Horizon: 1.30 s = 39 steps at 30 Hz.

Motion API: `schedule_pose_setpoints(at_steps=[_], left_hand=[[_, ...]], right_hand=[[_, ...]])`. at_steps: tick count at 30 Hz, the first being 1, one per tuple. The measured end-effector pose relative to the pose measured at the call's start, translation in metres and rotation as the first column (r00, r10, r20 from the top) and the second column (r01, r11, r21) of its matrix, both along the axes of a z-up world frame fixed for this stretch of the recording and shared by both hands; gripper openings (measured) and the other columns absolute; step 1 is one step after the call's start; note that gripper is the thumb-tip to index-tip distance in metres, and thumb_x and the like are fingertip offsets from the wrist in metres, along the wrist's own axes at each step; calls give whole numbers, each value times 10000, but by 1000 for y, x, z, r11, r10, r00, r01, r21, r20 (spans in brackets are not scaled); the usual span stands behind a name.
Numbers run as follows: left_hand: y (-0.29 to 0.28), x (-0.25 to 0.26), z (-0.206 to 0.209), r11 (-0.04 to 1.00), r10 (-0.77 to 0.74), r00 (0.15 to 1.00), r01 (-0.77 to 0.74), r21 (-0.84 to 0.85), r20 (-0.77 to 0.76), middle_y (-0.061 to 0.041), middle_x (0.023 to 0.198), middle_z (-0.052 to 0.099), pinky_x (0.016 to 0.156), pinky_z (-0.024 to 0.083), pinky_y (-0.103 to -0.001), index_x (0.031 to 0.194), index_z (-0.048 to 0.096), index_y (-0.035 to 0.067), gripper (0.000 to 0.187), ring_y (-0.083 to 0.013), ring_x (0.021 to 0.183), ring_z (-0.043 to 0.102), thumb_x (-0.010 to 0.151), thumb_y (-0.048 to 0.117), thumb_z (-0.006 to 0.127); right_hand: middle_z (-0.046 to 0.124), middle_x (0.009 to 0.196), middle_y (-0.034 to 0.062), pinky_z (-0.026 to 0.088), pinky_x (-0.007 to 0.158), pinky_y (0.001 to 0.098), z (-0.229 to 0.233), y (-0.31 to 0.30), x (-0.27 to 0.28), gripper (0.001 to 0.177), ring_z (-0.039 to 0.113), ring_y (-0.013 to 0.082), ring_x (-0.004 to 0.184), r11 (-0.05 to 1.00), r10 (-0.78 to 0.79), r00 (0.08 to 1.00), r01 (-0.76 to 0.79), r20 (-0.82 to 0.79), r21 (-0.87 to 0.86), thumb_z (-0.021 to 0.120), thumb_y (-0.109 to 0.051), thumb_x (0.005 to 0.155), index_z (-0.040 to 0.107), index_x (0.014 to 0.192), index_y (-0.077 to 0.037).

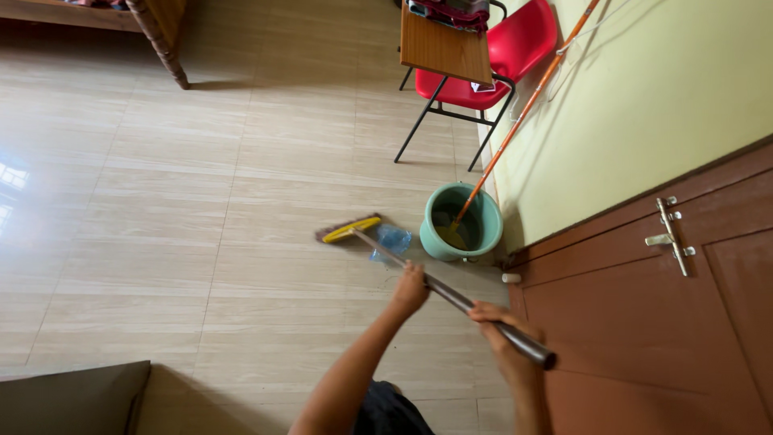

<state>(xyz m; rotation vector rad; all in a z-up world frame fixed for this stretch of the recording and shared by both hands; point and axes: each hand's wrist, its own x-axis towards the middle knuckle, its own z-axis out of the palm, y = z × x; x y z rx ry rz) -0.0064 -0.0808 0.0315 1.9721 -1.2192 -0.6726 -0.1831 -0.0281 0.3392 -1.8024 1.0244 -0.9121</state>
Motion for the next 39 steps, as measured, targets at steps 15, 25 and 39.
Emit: schedule_pose_setpoints(at_steps=[15, 25, 39], left_hand=[[68, -5, 169, 941, -311, 950, 306, -141, -15, -137, 1074, 671, 902, 546, -489, 957, 662, 71, 160, -395, 1104, 650, 799, 91, 682], [119, 119, 62, 890, 281, 955, -297, -345, -98, -370, 1326, 518, 1039, 440, -573, 1021, 605, 7, 237, -540, 1304, 444, 836, 62, 742], [91, 158, -25, 886, 417, 907, -419, -197, -55, -495, 1481, 303, 1161, 280, -622, 1141, 608, 39, 348, -682, 1404, 233, 890, 229, 755]], right_hand=[[816, 980, 202, 587, 999, 413, 123, 71, -27, 163, 794, 309, 1052, 998, -29, 1000, 30, 11, -55, 632, 93, 824, 770, 881, 27], [814, 1004, 173, 596, 977, 392, 52, 65, 85, 162, 769, 294, 1096, 954, 297, 943, -300, 148, -4, 654, 159, 782, 743, 840, 37], [818, 964, 137, 563, 1001, 365, -44, -19, 124, 126, 753, 270, 1126, 879, 400, 909, -417, 120, 231, 676, 157, 771, 714, 751, 39]])
